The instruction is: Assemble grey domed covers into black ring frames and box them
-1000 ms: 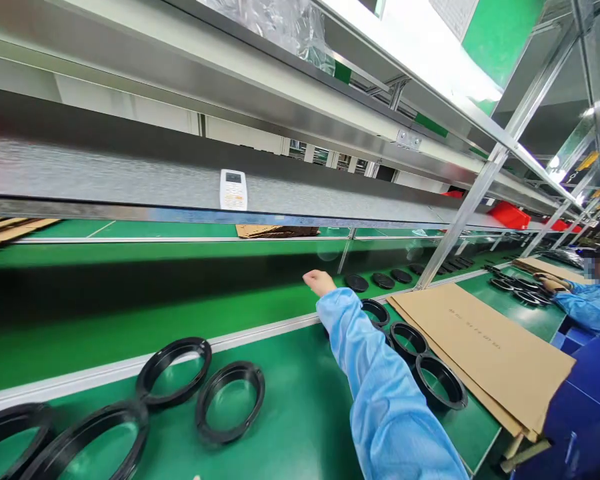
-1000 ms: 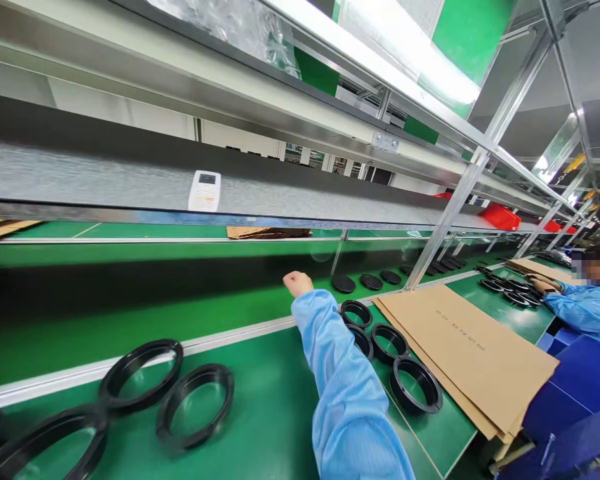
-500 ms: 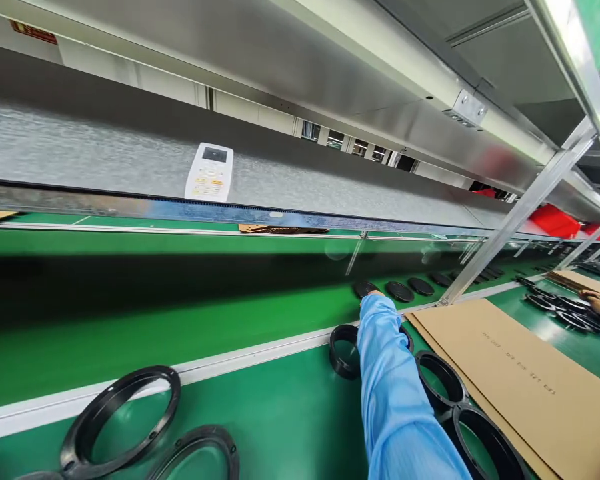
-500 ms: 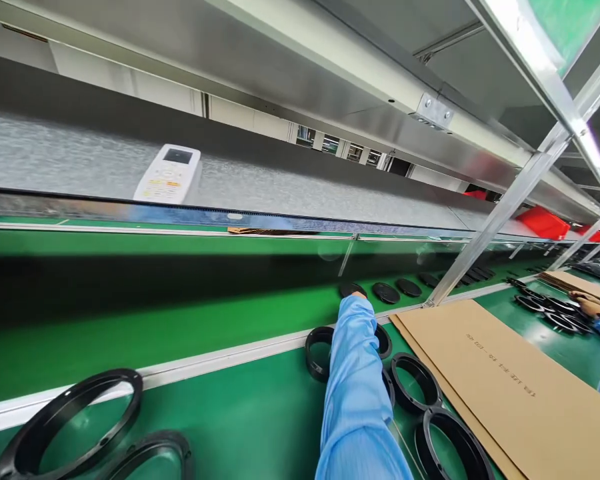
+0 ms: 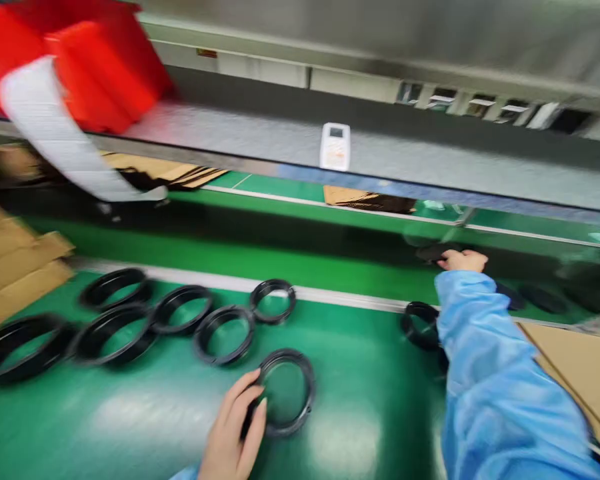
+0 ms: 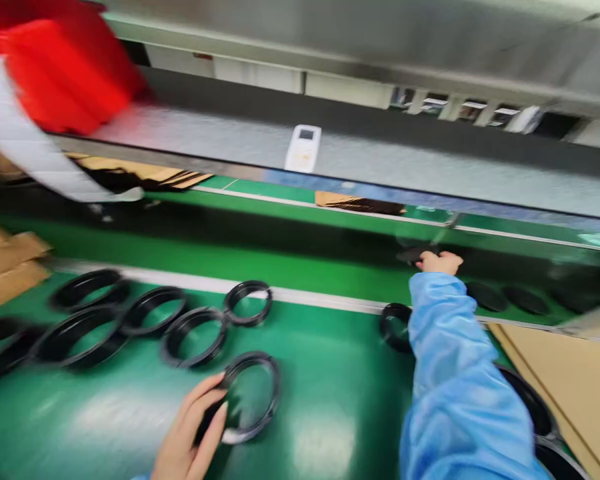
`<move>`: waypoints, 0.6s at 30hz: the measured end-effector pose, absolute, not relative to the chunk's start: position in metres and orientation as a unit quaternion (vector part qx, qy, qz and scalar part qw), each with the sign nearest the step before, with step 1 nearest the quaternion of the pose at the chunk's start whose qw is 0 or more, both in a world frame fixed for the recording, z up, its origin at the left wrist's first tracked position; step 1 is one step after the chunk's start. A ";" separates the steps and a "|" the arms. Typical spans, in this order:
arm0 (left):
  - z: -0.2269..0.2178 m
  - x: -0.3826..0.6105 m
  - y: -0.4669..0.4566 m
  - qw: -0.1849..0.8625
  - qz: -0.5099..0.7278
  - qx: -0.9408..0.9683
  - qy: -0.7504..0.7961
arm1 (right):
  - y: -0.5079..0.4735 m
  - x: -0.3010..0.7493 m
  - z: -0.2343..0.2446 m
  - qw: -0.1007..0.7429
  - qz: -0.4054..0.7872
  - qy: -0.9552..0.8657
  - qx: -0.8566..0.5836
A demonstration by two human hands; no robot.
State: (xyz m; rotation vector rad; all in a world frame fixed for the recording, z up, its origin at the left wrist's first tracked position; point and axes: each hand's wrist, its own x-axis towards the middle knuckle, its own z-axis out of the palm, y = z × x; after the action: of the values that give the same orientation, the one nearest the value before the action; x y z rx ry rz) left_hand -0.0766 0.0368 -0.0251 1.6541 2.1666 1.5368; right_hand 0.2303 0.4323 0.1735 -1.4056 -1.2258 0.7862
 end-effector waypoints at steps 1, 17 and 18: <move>-0.020 -0.072 0.030 0.003 0.495 0.526 0.692 | 0.429 0.218 0.173 0.522 0.359 -0.508 -0.584; -0.019 -0.081 0.001 0.253 0.564 0.406 0.673 | 0.199 0.079 0.052 0.079 0.596 -0.743 -0.294; -0.019 -0.081 0.001 0.254 0.573 0.402 0.668 | 0.196 0.079 0.048 0.091 0.556 -0.772 -0.294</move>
State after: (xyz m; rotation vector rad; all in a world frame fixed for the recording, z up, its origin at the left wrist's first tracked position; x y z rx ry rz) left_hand -0.0808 0.0015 -0.0192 1.0933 1.8150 1.5560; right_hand 0.0786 0.1958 0.0476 -0.8740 -2.2943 1.6533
